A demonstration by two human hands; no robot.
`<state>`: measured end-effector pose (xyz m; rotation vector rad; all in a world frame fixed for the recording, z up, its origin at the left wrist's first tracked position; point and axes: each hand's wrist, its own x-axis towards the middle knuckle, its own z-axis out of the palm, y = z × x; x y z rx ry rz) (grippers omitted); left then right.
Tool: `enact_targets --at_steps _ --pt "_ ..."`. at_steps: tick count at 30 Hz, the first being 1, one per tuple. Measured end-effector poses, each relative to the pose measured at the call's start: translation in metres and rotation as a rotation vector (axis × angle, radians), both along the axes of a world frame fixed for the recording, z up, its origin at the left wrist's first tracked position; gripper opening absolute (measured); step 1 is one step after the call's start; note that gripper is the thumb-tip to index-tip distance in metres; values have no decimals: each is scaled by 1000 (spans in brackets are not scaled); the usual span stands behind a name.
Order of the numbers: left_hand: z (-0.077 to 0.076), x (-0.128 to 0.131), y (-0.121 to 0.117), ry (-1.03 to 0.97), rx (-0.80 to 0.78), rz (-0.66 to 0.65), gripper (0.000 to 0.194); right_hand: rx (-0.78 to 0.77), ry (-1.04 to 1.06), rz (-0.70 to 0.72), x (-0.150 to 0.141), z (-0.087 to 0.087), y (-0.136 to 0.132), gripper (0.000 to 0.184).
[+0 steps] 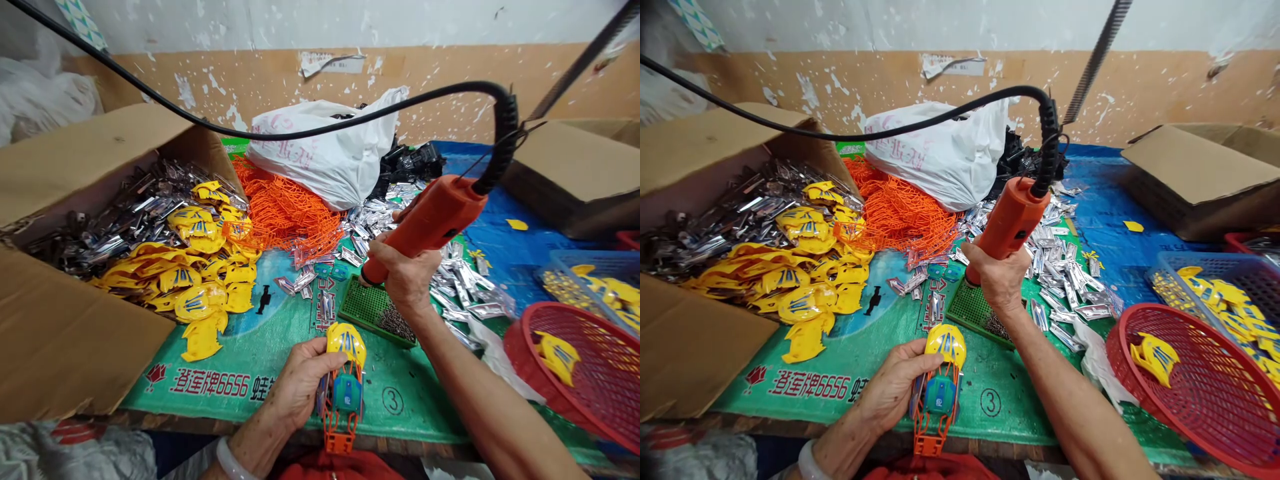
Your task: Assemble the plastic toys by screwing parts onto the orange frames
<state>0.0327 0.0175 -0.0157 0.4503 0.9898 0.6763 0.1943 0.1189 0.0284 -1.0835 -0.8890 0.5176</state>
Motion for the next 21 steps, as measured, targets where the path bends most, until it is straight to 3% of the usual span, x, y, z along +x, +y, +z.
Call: enact_targets --at_steps 15,21 --pt "-3 1 -3 -24 22 2 34 4 17 -11 0 3 -1 19" --pt "1 5 -1 -50 42 24 30 97 98 79 2 37 -24 17"
